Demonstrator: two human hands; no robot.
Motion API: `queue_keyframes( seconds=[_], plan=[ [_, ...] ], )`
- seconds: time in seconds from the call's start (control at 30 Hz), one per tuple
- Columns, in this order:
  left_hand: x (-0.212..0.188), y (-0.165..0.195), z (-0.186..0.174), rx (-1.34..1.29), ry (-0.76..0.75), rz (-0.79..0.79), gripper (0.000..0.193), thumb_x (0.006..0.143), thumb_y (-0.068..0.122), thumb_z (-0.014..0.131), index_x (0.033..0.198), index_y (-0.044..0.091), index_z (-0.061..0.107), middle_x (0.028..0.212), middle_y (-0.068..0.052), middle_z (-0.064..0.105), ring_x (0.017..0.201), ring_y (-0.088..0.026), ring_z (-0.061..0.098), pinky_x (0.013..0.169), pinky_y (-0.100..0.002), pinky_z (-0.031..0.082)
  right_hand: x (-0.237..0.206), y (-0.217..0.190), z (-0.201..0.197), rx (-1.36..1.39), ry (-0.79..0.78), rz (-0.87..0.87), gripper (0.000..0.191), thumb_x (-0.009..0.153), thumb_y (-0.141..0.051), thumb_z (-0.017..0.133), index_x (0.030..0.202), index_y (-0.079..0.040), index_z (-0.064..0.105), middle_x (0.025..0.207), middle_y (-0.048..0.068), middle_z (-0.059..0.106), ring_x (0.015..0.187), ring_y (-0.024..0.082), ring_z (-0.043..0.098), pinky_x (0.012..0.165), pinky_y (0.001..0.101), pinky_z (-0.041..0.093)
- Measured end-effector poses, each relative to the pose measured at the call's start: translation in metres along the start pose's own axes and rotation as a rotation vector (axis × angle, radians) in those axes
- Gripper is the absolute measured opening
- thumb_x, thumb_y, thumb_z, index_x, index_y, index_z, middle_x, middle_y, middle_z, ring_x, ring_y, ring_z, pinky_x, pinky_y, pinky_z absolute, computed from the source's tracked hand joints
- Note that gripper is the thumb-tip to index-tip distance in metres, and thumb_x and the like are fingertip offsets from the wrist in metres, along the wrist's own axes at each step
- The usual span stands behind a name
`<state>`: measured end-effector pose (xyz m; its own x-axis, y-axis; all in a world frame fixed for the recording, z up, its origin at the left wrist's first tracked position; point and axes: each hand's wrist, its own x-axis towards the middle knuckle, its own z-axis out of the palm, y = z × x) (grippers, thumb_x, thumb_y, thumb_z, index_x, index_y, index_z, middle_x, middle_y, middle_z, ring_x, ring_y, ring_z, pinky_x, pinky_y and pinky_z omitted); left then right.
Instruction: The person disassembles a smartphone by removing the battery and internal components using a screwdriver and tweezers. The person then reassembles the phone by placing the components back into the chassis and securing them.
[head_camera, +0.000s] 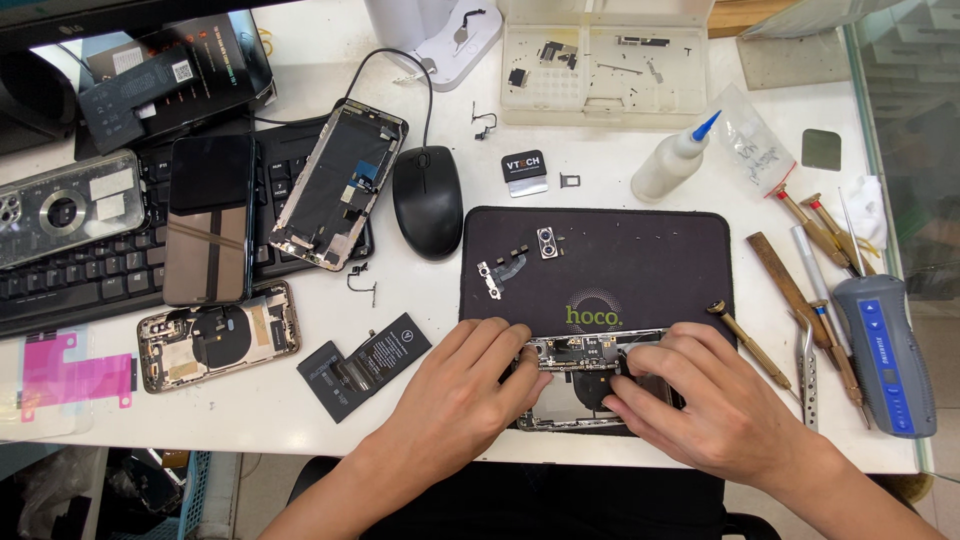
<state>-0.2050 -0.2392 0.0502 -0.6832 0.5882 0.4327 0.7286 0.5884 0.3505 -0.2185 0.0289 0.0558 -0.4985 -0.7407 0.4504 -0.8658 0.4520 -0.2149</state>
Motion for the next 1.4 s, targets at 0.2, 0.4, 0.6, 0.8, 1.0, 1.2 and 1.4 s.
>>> queue_keyframes(
  seconds=[0.2, 0.4, 0.6, 0.8, 1.0, 1.2, 1.4],
  plan=[
    [-0.001, -0.001, 0.001, -0.010, -0.001, -0.007, 0.022, 0.089, 0.014, 0.077, 0.096, -0.005, 0.068, 0.109, -0.018, 0.065, 0.102, -0.030, 0.063, 0.089, -0.041, 0.051, 0.001, -0.002, 0.006, 0.040, 0.013, 0.087, 0.022, 0.072, -0.012, 0.086, 0.085, -0.002, 0.071, 0.097, 0.010, 0.065, 0.086, 0.027, 0.063, 0.078, 0.0444, 0.052],
    [-0.001, 0.001, -0.002, -0.013, 0.004, 0.003, 0.022, 0.089, 0.013, 0.077, 0.097, -0.006, 0.068, 0.108, -0.018, 0.065, 0.100, -0.029, 0.062, 0.087, -0.040, 0.051, 0.004, -0.011, 0.006, 0.061, -0.013, 0.102, 0.035, 0.066, -0.005, 0.083, 0.100, -0.001, 0.076, 0.098, 0.010, 0.063, 0.090, 0.029, 0.061, 0.077, 0.0422, 0.052],
    [-0.003, 0.000, -0.004, 0.000, 0.016, 0.009, 0.021, 0.089, 0.013, 0.076, 0.097, -0.005, 0.068, 0.108, -0.017, 0.065, 0.101, -0.029, 0.062, 0.088, -0.041, 0.051, 0.006, -0.015, 0.008, 0.044, -0.041, 0.109, 0.041, 0.065, -0.005, 0.082, 0.104, 0.001, 0.075, 0.099, 0.011, 0.061, 0.090, 0.030, 0.059, 0.077, 0.0423, 0.052],
    [-0.003, -0.001, -0.006, -0.017, 0.034, 0.003, 0.022, 0.089, 0.014, 0.076, 0.098, -0.005, 0.068, 0.109, -0.016, 0.064, 0.101, -0.030, 0.062, 0.088, -0.040, 0.051, 0.007, -0.017, 0.011, 0.050, -0.029, 0.092, 0.028, 0.074, -0.005, 0.082, 0.100, 0.002, 0.074, 0.092, 0.009, 0.059, 0.083, 0.026, 0.058, 0.071, 0.0399, 0.050],
    [-0.003, -0.001, -0.005, -0.037, 0.018, -0.009, 0.022, 0.089, 0.014, 0.077, 0.098, -0.004, 0.069, 0.109, -0.016, 0.065, 0.100, -0.029, 0.062, 0.087, -0.040, 0.051, 0.007, -0.014, 0.013, 0.088, -0.009, 0.095, 0.024, 0.076, -0.005, 0.082, 0.096, 0.003, 0.070, 0.087, 0.008, 0.056, 0.077, 0.024, 0.057, 0.065, 0.0381, 0.048],
    [-0.002, 0.000, -0.004, -0.041, 0.022, -0.020, 0.022, 0.089, 0.014, 0.077, 0.098, -0.005, 0.069, 0.109, -0.016, 0.066, 0.100, -0.029, 0.063, 0.086, -0.040, 0.051, 0.007, -0.012, 0.011, 0.142, -0.029, 0.088, 0.032, 0.074, -0.004, 0.083, 0.104, 0.002, 0.073, 0.086, 0.006, 0.053, 0.074, 0.022, 0.053, 0.065, 0.0383, 0.047],
    [-0.003, 0.001, -0.005, -0.046, 0.020, -0.027, 0.021, 0.088, 0.014, 0.077, 0.097, -0.004, 0.070, 0.109, -0.015, 0.066, 0.100, -0.029, 0.063, 0.084, -0.040, 0.051, 0.009, -0.010, 0.008, 0.202, -0.057, 0.102, 0.038, 0.071, -0.003, 0.083, 0.108, 0.001, 0.075, 0.086, 0.007, 0.052, 0.073, 0.022, 0.052, 0.062, 0.0366, 0.045]
  ],
)
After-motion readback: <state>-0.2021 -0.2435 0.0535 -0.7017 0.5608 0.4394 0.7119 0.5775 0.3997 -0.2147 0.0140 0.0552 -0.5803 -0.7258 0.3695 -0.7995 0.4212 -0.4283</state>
